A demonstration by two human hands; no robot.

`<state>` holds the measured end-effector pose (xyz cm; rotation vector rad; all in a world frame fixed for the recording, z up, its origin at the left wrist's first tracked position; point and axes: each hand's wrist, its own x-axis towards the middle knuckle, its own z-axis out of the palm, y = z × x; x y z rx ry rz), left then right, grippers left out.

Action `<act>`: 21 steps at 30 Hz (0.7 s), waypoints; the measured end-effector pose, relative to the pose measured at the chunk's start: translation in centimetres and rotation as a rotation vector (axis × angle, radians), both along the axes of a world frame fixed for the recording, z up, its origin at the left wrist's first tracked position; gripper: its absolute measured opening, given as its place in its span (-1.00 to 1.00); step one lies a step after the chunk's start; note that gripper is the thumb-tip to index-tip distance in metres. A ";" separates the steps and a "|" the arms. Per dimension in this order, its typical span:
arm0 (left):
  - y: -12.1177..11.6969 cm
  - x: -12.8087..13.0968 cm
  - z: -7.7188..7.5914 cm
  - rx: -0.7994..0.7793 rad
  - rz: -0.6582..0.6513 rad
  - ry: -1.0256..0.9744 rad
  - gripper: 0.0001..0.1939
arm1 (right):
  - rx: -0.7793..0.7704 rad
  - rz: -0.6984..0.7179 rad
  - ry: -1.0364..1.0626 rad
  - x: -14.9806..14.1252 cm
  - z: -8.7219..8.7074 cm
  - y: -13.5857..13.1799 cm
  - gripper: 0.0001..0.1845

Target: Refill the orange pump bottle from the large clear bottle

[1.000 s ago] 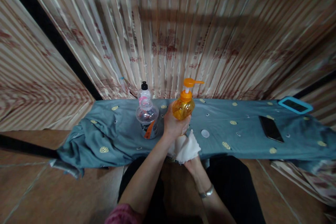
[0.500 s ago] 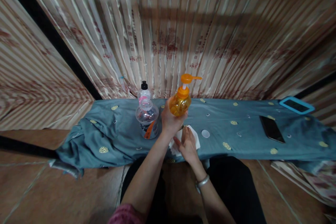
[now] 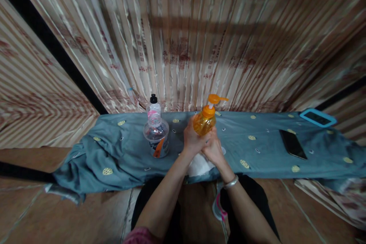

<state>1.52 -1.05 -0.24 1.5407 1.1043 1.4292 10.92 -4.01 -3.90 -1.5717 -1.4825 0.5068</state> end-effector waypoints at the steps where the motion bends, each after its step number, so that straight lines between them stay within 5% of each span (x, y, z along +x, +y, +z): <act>1: 0.1 0.2 -0.1 -0.006 -0.003 0.009 -0.40 | -0.006 -0.010 -0.006 0.2 -0.1 0.1 -0.19; 13: 0.5 2.3 -1.9 0.072 -0.120 0.071 -0.05 | -0.007 -0.141 -0.020 4.8 -1.4 2.6 -0.18; 21: -0.4 1.4 -2.5 0.098 -0.133 0.094 -0.36 | -0.027 -0.380 0.015 8.1 -2.3 6.3 0.14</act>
